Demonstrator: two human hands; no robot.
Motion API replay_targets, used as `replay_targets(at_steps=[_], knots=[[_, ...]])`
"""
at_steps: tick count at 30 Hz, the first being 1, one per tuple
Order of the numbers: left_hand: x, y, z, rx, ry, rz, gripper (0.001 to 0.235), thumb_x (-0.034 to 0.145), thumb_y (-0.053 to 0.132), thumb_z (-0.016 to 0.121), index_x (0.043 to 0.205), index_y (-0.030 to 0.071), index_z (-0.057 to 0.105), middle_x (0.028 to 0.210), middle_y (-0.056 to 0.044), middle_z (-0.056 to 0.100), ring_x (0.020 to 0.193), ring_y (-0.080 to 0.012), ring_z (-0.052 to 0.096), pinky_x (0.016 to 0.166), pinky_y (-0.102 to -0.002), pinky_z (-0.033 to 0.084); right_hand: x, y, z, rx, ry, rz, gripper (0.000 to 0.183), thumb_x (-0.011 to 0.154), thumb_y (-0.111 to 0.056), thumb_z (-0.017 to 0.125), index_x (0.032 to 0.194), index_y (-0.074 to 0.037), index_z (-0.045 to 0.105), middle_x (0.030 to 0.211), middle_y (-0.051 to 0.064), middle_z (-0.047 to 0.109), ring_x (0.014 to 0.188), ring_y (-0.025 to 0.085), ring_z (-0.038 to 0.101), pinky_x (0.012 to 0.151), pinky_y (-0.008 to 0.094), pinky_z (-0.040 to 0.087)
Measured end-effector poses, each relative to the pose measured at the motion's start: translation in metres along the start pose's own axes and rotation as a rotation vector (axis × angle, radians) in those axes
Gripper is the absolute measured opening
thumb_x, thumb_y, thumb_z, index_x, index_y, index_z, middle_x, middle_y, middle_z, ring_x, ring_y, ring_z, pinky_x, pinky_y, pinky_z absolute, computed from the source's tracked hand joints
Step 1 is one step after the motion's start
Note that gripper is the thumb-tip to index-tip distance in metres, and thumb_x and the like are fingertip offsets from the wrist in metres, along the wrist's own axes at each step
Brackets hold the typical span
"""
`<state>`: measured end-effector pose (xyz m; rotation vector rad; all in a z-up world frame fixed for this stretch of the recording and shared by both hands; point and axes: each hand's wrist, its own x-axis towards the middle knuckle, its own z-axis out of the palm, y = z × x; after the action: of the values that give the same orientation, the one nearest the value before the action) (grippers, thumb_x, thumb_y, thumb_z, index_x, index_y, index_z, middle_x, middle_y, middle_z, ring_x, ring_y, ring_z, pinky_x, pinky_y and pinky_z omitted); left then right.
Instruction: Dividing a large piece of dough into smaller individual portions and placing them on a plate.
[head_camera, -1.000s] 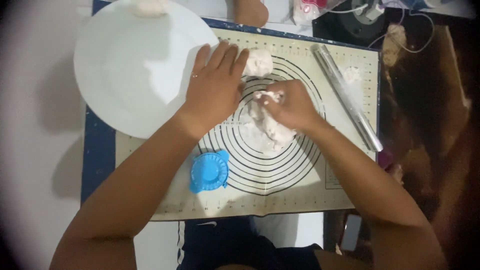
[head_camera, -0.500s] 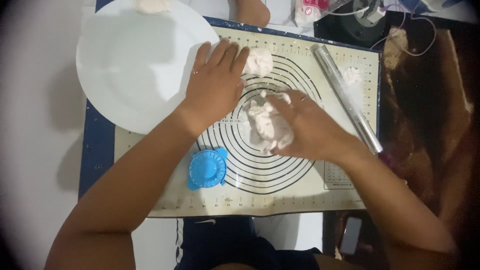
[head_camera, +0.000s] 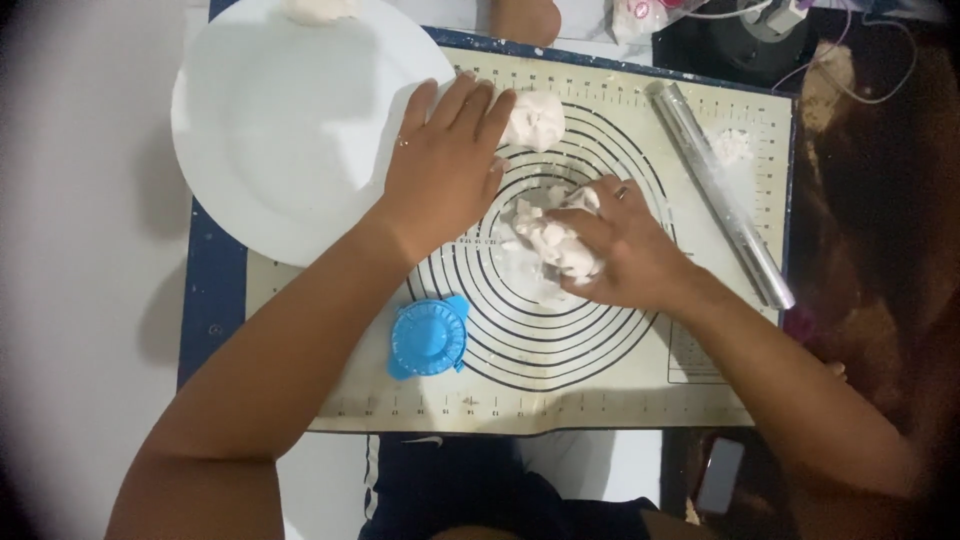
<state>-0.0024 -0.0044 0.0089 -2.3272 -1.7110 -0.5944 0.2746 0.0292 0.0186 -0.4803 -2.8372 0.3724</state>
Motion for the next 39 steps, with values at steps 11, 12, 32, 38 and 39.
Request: replay_targets(at_steps=[11, 12, 32, 38, 39], knots=[[0.001, 0.000, 0.005, 0.007, -0.033, -0.016, 0.061, 0.098, 0.035, 0.067, 0.148, 0.005, 0.051, 0.143, -0.014, 0.059, 0.141, -0.0323, 0.044, 0.117, -0.052, 0.028, -0.014, 0.039, -0.051, 0.516, 0.024, 0.391, 0.060, 0.083, -0.029, 0.064, 0.138, -0.008, 0.053, 0.133, 0.019, 0.060, 0.114, 0.035, 0.060, 0.090, 0.046, 0.056], [0.001, 0.001, 0.005, 0.008, -0.049, -0.024, 0.060, 0.098, 0.036, 0.067, 0.148, 0.006, 0.051, 0.144, -0.014, 0.059, 0.141, -0.0327, 0.043, 0.117, -0.052, 0.027, -0.015, 0.034, -0.060, 0.510, 0.064, 0.554, 0.059, 0.080, -0.024, 0.063, 0.135, -0.003, 0.052, 0.139, 0.021, 0.056, 0.125, 0.039, 0.056, 0.100, 0.052, 0.053], [0.000, -0.002, 0.007, -0.009, -0.021, -0.004, 0.066, 0.097, 0.038, 0.070, 0.149, 0.004, 0.052, 0.143, -0.016, 0.060, 0.140, -0.0344, 0.044, 0.115, -0.054, 0.030, 0.020, -0.021, -0.025, 0.636, 0.342, 0.282, 0.056, 0.092, -0.020, 0.071, 0.138, -0.006, 0.041, 0.131, 0.014, 0.049, 0.128, 0.031, 0.050, 0.114, 0.046, 0.042], [0.003, 0.001, 0.005, 0.036, -0.038, -0.009, 0.061, 0.097, 0.036, 0.068, 0.148, 0.006, 0.052, 0.141, -0.014, 0.061, 0.139, -0.0323, 0.045, 0.114, -0.052, 0.030, 0.012, -0.035, -0.069, 0.414, -0.037, 0.335, 0.084, 0.079, 0.000, 0.061, 0.156, -0.013, 0.030, 0.167, 0.029, 0.024, 0.155, 0.050, 0.023, 0.116, 0.070, 0.035], [0.002, 0.001, 0.004, 0.033, -0.044, -0.009, 0.062, 0.097, 0.037, 0.068, 0.148, 0.006, 0.052, 0.141, -0.014, 0.061, 0.140, -0.0323, 0.044, 0.114, -0.052, 0.029, 0.015, -0.039, -0.075, 0.374, -0.164, 0.312, 0.082, 0.078, 0.000, 0.054, 0.155, -0.014, 0.033, 0.167, 0.030, 0.026, 0.156, 0.050, 0.021, 0.114, 0.074, 0.029]])
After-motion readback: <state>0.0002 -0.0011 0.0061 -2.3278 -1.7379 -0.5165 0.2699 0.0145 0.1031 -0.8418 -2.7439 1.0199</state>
